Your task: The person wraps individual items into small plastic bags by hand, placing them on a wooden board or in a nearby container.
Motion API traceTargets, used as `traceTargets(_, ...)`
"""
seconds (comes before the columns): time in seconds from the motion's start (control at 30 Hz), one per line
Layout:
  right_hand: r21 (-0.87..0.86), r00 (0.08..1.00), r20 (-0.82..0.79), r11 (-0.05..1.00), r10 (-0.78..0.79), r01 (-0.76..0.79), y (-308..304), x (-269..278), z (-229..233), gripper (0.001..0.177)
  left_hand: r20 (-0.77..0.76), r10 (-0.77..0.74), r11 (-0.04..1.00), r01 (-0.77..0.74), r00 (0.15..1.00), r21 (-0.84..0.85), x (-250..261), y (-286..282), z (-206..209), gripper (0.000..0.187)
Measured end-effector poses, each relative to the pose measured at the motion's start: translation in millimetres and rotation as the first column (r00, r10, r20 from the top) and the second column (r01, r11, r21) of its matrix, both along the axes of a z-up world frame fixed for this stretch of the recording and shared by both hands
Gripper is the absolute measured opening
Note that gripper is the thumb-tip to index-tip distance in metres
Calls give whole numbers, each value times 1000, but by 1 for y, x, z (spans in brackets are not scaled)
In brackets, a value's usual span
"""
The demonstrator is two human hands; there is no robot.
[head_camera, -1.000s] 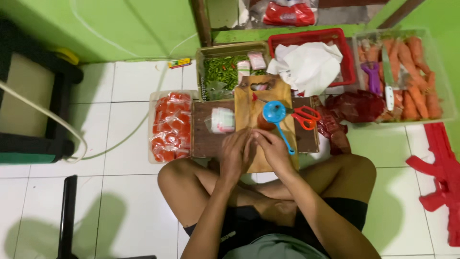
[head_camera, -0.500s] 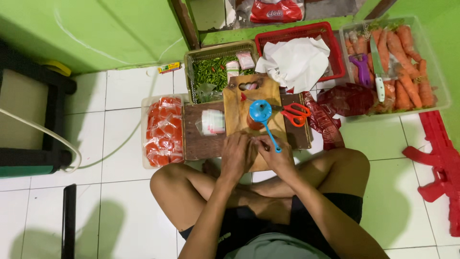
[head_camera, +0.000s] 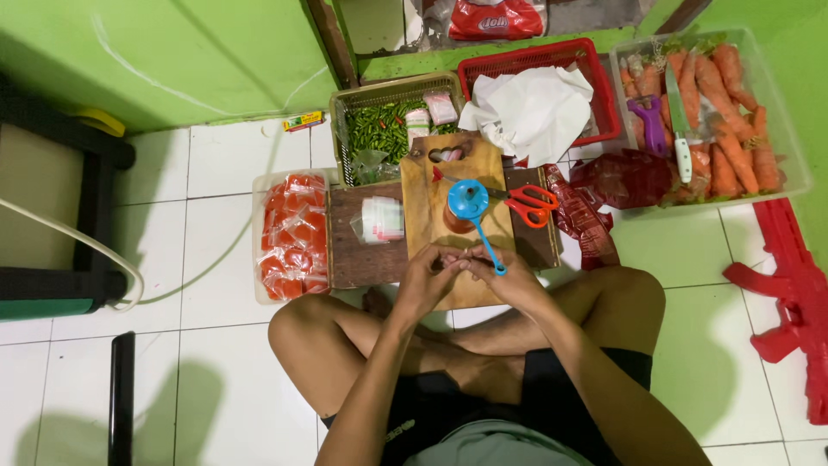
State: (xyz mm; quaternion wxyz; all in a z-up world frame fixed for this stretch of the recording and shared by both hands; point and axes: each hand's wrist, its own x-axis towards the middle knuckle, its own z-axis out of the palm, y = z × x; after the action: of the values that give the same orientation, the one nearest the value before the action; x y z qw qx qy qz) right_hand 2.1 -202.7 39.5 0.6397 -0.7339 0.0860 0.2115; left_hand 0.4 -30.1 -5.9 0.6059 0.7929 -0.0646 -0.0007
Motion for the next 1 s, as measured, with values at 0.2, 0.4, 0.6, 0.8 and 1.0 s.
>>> traceTargets(0.2, -228, 993, 105, 971, -53, 75, -15, 10, -42, 26, 89, 191, 935, -209, 977, 286, 6, -5, 16, 15)
traceTargets(0.4, -503, 982, 185, 862, 32, 66, -31, 18, -74, 21, 296, 253, 788, -373, 921, 489, 14, -9, 28, 20)
traceTargets(0.6, -586, 991, 134, 806, -10, 87, -34, 42, -28, 23, 147, 268, 909, -301, 952, 290, 59, 3, 9, 14)
traceTargets(0.8, -671, 831, 545, 654, 113, 350, -42, 106, -36, 15, -76, 19, 975, -2, 997, 221, 139, 5, 18, 14)
traceTargets(1.0, -947, 881, 187, 317, 434, 45, -66, 200, -68, 44, -203, -262, 896, 316, 943, 311, 216, -29, 50, 22)
